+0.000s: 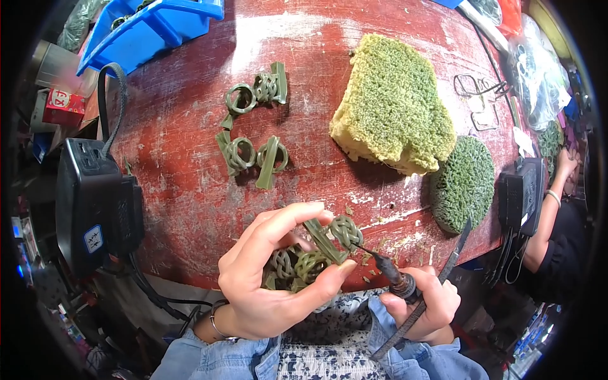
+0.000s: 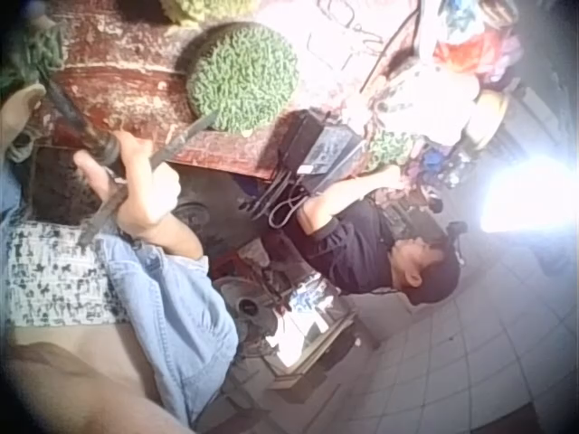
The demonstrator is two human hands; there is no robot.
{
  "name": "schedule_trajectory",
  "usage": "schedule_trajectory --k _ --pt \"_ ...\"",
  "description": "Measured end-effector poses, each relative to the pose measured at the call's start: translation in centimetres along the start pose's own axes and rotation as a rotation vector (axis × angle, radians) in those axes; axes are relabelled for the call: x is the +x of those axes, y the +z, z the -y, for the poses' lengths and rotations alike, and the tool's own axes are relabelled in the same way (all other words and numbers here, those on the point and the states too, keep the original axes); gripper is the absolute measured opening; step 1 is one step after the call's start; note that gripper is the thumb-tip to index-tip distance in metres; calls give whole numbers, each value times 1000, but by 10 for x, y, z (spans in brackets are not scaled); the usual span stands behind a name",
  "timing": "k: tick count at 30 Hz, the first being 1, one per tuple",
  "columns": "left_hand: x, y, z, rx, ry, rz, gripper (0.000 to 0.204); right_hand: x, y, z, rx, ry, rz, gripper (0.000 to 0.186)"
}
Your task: Using a heated soldering tool to bond or shape green jewelry components.
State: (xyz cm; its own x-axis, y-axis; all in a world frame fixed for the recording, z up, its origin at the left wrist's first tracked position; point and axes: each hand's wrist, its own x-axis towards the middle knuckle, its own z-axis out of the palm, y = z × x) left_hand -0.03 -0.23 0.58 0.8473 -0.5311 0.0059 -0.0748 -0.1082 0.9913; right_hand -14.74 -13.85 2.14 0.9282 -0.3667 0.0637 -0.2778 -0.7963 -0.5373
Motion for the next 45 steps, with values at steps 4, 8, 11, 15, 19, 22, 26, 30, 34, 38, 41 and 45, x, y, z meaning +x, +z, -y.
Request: schedule_trajectory --k 4,8,11,15,19,22,26,30,34,38,41,45 --pt "3 -1 -5 -15 -42 17 49 -6 1 -5 107 37 -75 42" --pt "2 -4 -7 -38 -64 48 49 -5 0 -8 204 37 -122 39" --pt "1 -8 -11 -126 -157 108 48 -2 -2 -4 287 44 -112 39" --pt "-3 -7 -16 -209 -229 163 46 12 -7 6 473 76 -46 43" --pt "-4 -5 -24 -223 -232 167 44 18 -22 10 635 103 29 42" --pt "-6 -4 -21 -206 -197 130 42 6 -10 -1 450 95 -100 44" --pt "-5 2 -10 -173 -104 111 42 -8 1 -9 155 14 -146 48" --pt "-5 6 -10 -194 -96 106 42 -14 11 -13 122 -29 -159 44" --pt "-3 5 -10 -186 -143 110 43 -8 9 -7 159 7 -183 40" --pt "-4 6 -6 -191 -78 93 42 -6 8 -5 137 24 -173 39" --pt "-4 6 -5 -188 -87 102 43 -6 7 -5 100 14 -175 39" --pt "-4 5 -7 -200 -113 110 43 -7 7 -6 106 22 -164 40"
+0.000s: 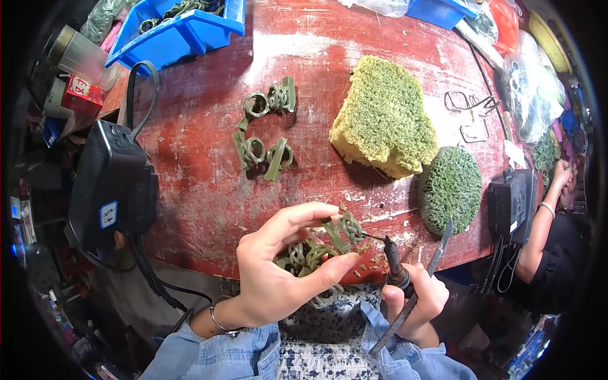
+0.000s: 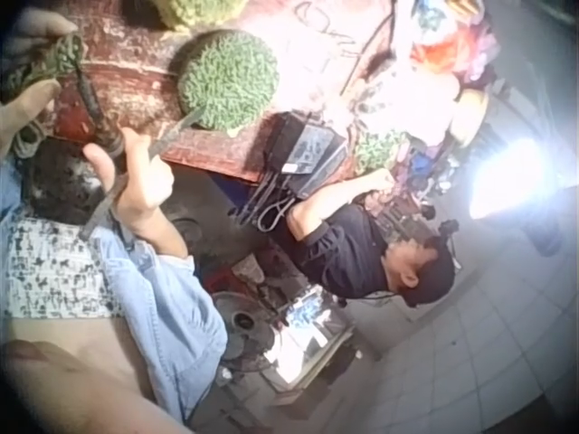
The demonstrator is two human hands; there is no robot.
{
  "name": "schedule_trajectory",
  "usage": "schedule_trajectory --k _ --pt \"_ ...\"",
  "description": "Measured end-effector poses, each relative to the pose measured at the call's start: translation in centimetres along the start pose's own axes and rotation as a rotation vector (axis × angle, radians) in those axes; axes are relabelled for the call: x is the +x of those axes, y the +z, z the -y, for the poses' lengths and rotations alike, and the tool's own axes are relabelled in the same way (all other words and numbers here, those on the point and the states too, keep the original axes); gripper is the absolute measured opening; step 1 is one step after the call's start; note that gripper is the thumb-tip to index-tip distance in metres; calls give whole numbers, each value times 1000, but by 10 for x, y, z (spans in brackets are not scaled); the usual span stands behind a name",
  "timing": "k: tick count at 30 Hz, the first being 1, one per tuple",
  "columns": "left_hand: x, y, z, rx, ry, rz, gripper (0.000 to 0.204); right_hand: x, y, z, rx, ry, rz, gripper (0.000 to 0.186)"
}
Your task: Using a heated soldering tool to bond or shape green jewelry components.
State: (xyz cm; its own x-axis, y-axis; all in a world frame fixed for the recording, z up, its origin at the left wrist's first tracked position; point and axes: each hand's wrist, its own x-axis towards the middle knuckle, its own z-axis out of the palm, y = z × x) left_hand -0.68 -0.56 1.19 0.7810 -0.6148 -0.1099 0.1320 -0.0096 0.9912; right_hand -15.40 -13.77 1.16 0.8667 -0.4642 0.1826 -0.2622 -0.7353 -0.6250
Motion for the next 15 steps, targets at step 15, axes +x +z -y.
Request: schedule_trajectory --k 15 --pt "0 0 1 29 29 -9 44 4 -2 0 5 -31 24 38"
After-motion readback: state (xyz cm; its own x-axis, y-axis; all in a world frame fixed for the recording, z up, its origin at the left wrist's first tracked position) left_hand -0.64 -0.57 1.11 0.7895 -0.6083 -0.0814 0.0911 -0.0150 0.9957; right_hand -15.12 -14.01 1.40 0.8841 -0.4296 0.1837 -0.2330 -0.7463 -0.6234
